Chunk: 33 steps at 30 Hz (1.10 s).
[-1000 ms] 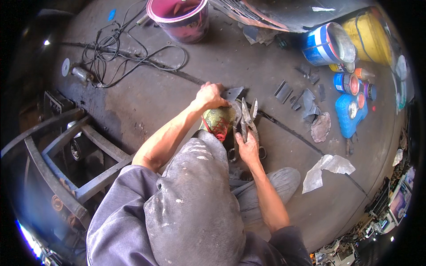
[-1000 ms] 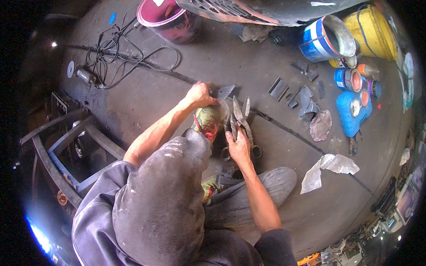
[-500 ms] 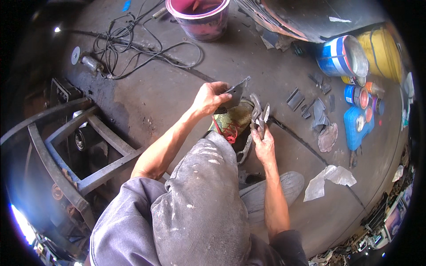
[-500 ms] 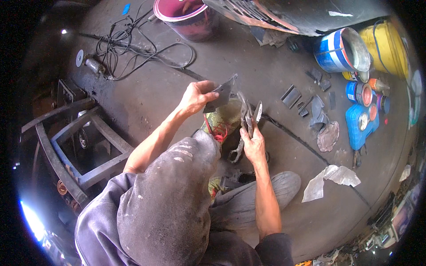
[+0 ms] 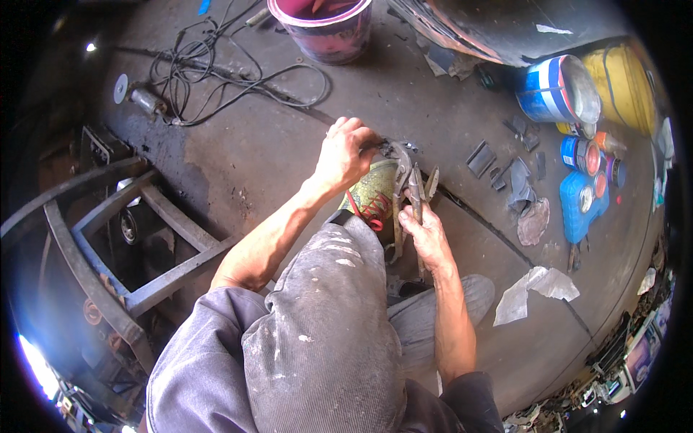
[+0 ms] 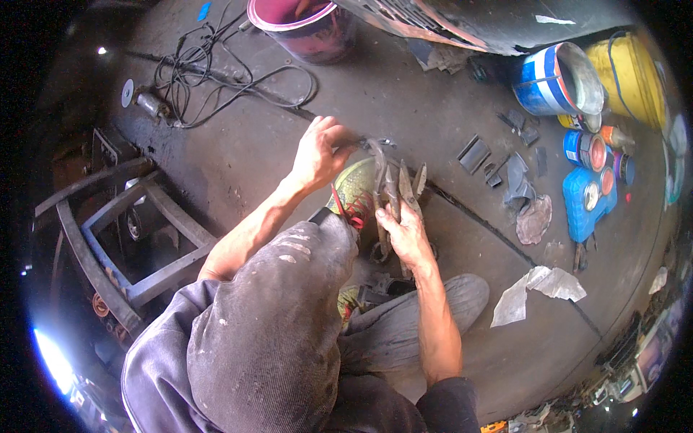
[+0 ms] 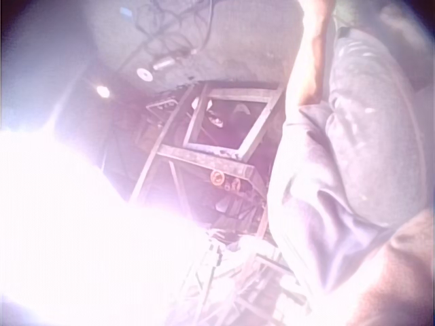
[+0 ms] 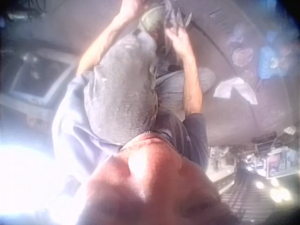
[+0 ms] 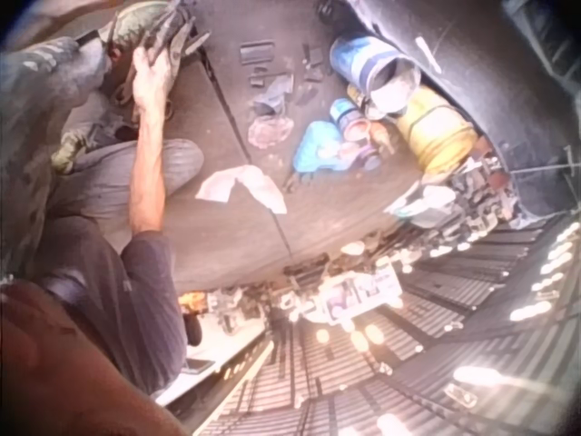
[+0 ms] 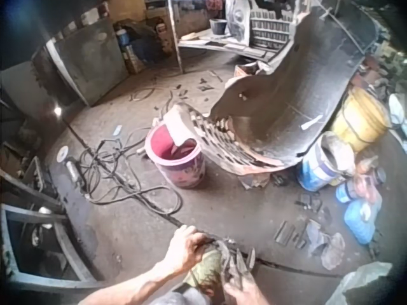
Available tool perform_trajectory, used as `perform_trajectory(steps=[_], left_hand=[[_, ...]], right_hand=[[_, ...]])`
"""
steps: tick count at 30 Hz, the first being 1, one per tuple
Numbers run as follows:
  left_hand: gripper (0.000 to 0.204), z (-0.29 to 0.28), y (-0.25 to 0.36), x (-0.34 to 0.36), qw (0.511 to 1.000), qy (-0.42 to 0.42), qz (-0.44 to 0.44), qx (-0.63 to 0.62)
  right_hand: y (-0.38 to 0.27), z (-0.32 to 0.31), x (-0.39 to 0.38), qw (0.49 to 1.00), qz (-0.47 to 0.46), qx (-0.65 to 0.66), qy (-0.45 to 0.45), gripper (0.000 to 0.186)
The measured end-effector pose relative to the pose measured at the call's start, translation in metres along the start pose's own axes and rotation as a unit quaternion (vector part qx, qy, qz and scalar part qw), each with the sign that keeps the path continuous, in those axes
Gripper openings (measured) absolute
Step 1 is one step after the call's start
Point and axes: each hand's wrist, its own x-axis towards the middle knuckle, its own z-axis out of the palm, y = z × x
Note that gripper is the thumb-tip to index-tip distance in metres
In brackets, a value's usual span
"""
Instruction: The person sits on the floor and uses tin snips to cut a gray plastic part into smaller pieces. They repeatedly pick up the part, cut sections, and place the cut pieces on the floor. The person briefly stands to retrieve another plastic piece from a nearby pile before resuming cutting.
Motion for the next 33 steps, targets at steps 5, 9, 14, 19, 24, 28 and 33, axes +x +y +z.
perform_trajectory(steps=[5,9,14,19,24,28,33], left_hand=[[0.018,0.006,0.005,-0.002,0.993,0.057,0.085,0.059],[0.018,0.008,0.008,-0.004,0.98,0.098,0.13,0.112],[0.032,-0.002,0.008,-0.002,0.999,-0.012,-0.013,-0.031],[0.051,-0.043,-0.012,0.029,0.968,-0.184,-0.149,-0.085],[0.047,-0.047,0.001,0.026,0.855,-0.366,-0.261,-0.261],[0.04,-0.05,0.017,0.01,0.69,-0.371,-0.388,-0.486],[0.038,-0.043,0.034,0.009,0.604,-0.336,-0.435,-0.577]], right_hand=[[-0.015,0.011,-0.005,0.998,0.053,0.033,-0.012,0.06],[-0.009,0.023,-0.007,0.977,0.12,0.176,0.009,0.05],[0.009,0.018,-0.006,0.981,0.147,0.109,-0.056,0.03],[0.01,0.009,-0.018,0.986,0.023,-0.157,-0.041,0.046],[-0.003,0.007,-0.032,0.977,-0.038,-0.208,-0.005,0.038],[0.009,-0.005,-0.03,0.965,-0.112,-0.239,0.008,0.035],[0.044,-0.004,-0.01,0.97,-0.194,-0.139,0.046,0.031]])
